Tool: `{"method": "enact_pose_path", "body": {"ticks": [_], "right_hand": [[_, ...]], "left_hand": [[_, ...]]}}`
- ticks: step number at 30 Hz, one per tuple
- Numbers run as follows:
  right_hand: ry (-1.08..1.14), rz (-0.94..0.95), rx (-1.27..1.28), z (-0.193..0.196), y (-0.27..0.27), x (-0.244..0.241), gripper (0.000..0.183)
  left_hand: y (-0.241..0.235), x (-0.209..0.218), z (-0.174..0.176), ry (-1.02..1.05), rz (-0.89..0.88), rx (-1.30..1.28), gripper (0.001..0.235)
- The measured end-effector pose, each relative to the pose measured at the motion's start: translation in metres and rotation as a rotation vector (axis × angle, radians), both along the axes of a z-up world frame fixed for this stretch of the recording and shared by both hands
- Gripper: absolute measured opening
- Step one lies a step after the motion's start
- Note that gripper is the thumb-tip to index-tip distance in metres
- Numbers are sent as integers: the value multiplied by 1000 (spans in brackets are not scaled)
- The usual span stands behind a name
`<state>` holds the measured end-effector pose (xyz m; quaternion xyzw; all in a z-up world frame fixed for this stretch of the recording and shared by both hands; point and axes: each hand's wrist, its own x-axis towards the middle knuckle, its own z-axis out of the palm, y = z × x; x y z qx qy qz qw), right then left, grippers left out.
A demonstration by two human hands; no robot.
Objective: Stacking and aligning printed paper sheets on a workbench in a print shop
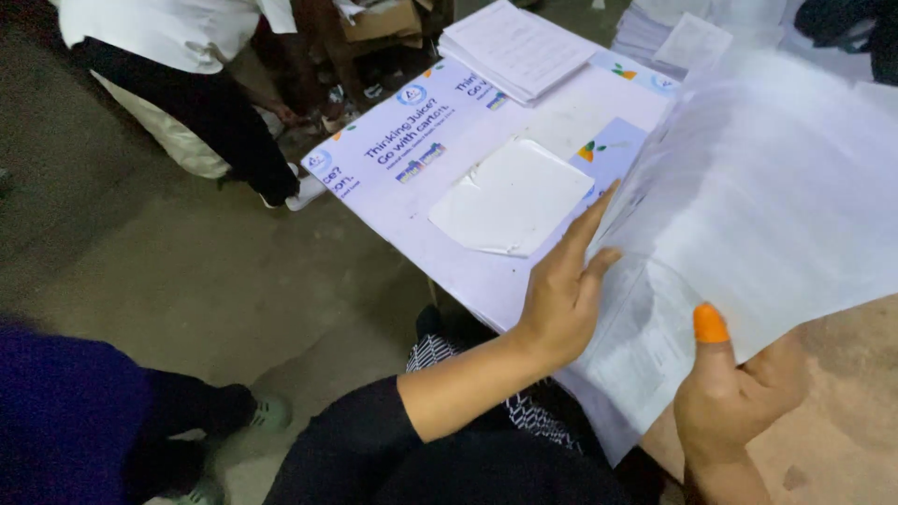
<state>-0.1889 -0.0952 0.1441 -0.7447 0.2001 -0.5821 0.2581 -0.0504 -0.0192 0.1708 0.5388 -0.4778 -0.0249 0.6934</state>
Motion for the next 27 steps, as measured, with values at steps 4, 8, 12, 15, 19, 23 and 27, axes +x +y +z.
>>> {"method": "enact_pose_path", "body": {"ticks": [4, 8, 12, 15, 19, 23, 27], "right_hand": [[-63, -35, -291, 43, -4, 8, 38], [-106, 20, -235, 4, -31, 2, 43], [-50, -3, 496, -58, -45, -6, 49], [-36, 30, 511, -80, -43, -9, 45], [-71, -38, 437, -60, -20, -3, 33], [-98, -172, 368, -63, -42, -18, 33], [88, 31, 497, -66, -48, -25, 69]], "left_hand": [[-16, -2, 25, 2, -42, -134, 43], [-17, 2, 5, 140, -115, -135, 57], [-17, 22, -60, 329, -179, 35, 94], [-22, 19, -89, 391, -148, 184, 77], [-30, 6, -86, 251, 9, 230, 46], [-22, 8, -64, 198, 2, 191, 37], [-13, 33, -72, 373, -251, 219, 77]]}}
